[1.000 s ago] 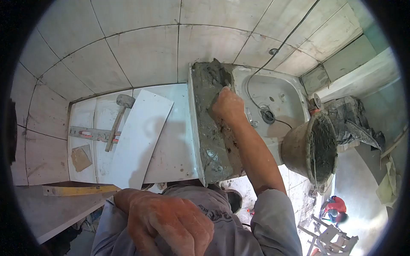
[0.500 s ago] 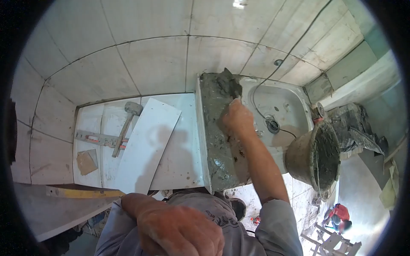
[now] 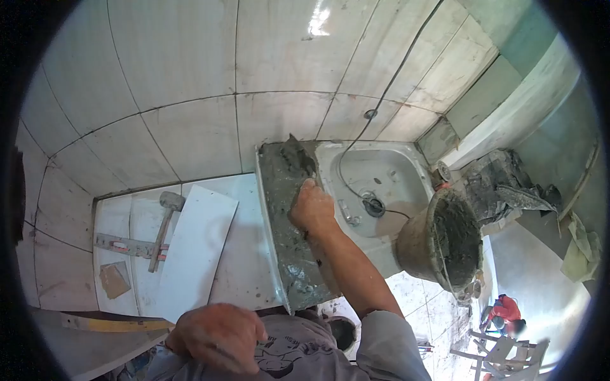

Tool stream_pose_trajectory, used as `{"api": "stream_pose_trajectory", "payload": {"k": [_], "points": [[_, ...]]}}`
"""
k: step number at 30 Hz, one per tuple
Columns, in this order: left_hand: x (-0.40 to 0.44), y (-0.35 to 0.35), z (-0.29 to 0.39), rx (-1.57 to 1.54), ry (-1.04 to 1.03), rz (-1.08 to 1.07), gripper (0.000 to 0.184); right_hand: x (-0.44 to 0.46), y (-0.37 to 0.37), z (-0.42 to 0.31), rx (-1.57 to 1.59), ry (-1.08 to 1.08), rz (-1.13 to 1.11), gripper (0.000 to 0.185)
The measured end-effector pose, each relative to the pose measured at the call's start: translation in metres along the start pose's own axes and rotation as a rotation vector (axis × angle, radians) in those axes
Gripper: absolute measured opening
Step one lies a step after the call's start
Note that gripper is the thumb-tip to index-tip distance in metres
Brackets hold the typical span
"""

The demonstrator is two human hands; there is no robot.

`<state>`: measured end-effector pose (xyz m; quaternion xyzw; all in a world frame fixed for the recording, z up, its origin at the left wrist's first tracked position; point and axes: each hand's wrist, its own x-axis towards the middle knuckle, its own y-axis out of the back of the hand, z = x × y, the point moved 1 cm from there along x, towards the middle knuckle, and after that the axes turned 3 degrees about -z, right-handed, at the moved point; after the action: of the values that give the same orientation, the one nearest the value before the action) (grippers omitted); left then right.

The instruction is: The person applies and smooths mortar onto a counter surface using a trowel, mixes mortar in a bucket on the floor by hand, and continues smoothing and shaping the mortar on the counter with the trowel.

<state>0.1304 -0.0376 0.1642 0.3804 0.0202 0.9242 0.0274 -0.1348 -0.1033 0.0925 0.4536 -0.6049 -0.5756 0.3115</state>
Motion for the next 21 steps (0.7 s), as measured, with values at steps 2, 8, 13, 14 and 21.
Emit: {"api": "stream_pose_trajectory", "payload": {"k": [2,8,13,14,21], "points": [[-0.004,0.006,0.001,0.063,0.366,0.221,0.026,0.007,-0.012,0.005,-0.011,0.004,-0.006,0.031],[-0.075,0.043,-0.126,0.08,0.709,1.067,0.036,0.011,-0.012,0.009,-0.04,0.018,-0.017,0.033],[-0.111,0.066,-0.195,0.168,0.82,1.28,0.048,0.004,0.002,0.006,-0.027,0.025,-0.038,0.034],[-0.112,0.072,-0.206,0.163,0.816,1.283,0.048,0.009,-0.006,0.01,-0.062,0.04,-0.045,0.034],[-0.097,0.081,-0.233,0.095,0.808,1.256,0.058,0.015,-0.014,0.016,-0.09,0.013,-0.022,0.035]]}}
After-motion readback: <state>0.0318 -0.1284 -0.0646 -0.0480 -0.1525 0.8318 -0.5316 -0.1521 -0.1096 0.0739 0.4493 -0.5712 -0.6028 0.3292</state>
